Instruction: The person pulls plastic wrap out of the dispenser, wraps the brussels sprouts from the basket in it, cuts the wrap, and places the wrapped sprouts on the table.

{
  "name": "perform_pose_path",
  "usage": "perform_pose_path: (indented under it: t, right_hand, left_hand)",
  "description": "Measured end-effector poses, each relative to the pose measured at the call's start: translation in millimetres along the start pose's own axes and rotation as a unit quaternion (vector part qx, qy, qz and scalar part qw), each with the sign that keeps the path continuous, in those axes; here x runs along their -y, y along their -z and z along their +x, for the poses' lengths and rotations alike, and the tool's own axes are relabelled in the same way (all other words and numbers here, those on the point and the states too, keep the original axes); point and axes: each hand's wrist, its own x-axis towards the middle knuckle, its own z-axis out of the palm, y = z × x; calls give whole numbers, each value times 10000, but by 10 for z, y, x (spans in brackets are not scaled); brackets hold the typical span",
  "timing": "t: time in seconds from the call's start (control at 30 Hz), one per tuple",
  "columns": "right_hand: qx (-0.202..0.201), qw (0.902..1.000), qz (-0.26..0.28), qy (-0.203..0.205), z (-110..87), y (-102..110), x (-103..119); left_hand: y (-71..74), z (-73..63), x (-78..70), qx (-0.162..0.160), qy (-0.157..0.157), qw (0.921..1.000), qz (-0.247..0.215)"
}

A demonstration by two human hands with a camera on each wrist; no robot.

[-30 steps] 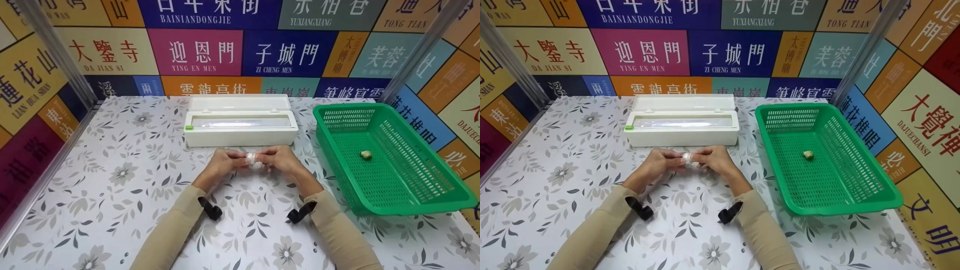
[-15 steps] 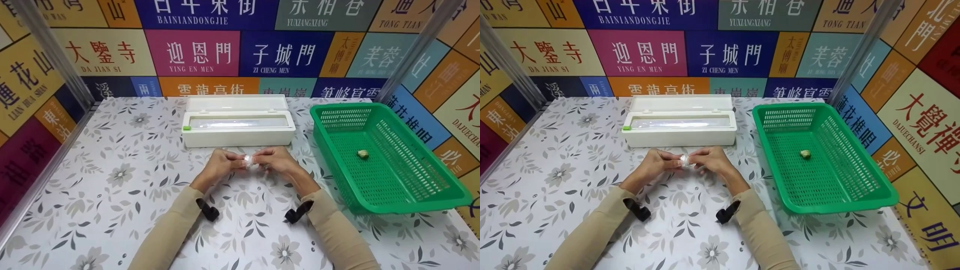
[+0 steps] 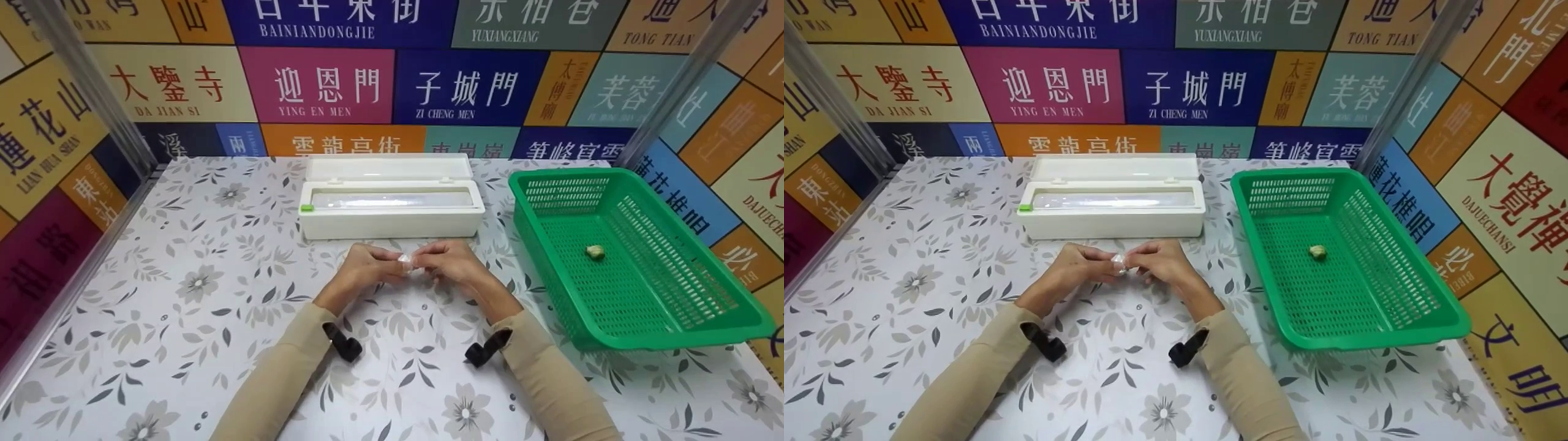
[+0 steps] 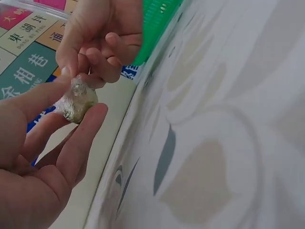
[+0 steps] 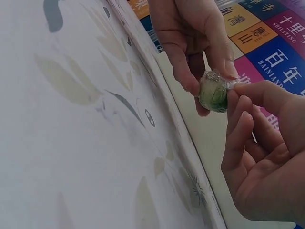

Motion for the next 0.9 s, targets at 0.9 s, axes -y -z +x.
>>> perform_pose_path:
  t: [0.9]
  right_hand:
    - [144, 9989, 406, -184, -32, -131, 11]
  left_hand:
    - [-1, 18, -14, -335, 532, 9975, -329]
